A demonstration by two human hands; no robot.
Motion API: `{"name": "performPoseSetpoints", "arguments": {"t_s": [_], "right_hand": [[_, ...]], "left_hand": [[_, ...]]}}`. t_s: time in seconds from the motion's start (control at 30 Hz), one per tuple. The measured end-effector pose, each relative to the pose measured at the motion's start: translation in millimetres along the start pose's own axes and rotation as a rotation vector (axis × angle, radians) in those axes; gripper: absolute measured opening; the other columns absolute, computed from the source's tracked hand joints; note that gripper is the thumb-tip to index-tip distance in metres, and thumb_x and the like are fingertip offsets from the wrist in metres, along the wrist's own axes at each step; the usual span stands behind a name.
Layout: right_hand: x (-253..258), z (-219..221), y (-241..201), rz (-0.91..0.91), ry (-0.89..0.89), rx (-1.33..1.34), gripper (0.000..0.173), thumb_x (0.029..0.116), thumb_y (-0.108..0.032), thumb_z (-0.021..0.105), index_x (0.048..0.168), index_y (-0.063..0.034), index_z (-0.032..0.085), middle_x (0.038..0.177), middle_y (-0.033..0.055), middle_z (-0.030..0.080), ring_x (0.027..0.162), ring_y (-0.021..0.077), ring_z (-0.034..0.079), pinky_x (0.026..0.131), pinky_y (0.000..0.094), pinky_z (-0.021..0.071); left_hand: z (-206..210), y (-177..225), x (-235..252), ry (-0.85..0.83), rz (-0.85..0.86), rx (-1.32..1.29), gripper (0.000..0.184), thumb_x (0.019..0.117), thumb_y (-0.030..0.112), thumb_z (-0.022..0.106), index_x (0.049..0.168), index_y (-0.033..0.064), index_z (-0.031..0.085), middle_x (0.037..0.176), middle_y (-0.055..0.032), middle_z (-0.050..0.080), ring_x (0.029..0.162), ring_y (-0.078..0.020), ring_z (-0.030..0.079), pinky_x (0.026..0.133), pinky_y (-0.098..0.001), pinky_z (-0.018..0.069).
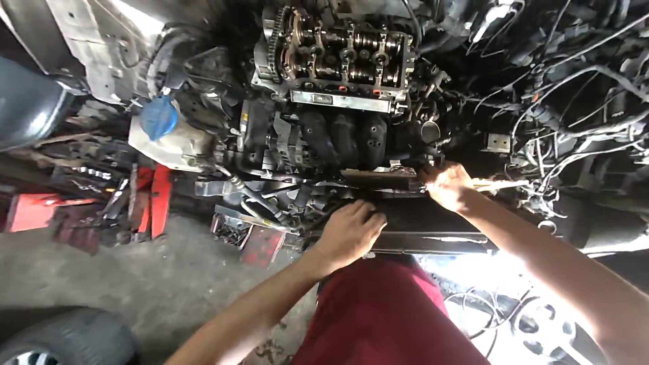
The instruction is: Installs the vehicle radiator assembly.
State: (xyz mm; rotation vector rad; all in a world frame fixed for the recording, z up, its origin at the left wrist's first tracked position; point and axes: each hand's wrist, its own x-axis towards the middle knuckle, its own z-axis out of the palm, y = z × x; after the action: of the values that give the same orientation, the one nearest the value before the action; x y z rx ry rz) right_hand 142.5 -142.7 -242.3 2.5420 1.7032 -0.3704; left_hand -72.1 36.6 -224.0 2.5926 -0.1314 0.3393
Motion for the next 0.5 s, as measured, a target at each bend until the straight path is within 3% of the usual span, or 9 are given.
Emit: {"name": "performPoseSetpoints", "arguments": {"t_s": [0.17,0.27,0.4,0.5], "right_hand": [[6,-1,4,0.016,0.014,0.018,0.013,0.0927,0.002,0.063,0.100,-0.0010,0.073,0.097,0.0199,0.071,0.079,0.0407,0.070,0.070,0.0554,0.0561],[6,9,10,-0.032,0.139,0.025,0.009,0.0891,0.002,0.066,0.093,-0.0025,0.073,0.093,0.0179,0.072,0.072,0.0376,0.069,0.065,0.0525,0.0565],[7,15,13,-0.051,0.206,0.052,0.008,0.0902,0.001,0.061,0.090,-0.0013,0.070,0.085,0.0179,0.069,0.068,0.0369,0.069,0.061,0.0513,0.0558],[6,10,10,-0.035,0.206,0.079,0.010,0.0910,0.002,0.059,0.087,0.0001,0.067,0.083,0.0182,0.068,0.066,0.0361,0.068,0.059,0.0503,0.0546]], "left_hand": [[55,-30,49,-0.492,0.099,-0.031,0.022,0.1001,0.004,0.054,0.110,-0.0007,0.073,0.111,-0.0229,0.072,0.100,-0.0413,0.071,0.078,-0.0550,0.0586],[100,-42,73,-0.872,0.142,-0.012,0.029,0.1040,0.002,0.046,0.126,-0.0015,0.065,0.126,-0.0247,0.066,0.117,-0.0450,0.064,0.090,-0.0599,0.0529],[151,-51,90,-1.112,0.110,-0.029,0.032,0.1061,0.008,0.048,0.134,0.0036,0.062,0.134,-0.0209,0.063,0.122,-0.0419,0.061,0.099,-0.0600,0.0486],[161,-45,101,-1.101,-0.061,-0.170,0.033,0.1083,0.018,0.048,0.130,-0.0007,0.064,0.131,-0.0249,0.064,0.124,-0.0429,0.060,0.104,-0.0617,0.0451]]}}
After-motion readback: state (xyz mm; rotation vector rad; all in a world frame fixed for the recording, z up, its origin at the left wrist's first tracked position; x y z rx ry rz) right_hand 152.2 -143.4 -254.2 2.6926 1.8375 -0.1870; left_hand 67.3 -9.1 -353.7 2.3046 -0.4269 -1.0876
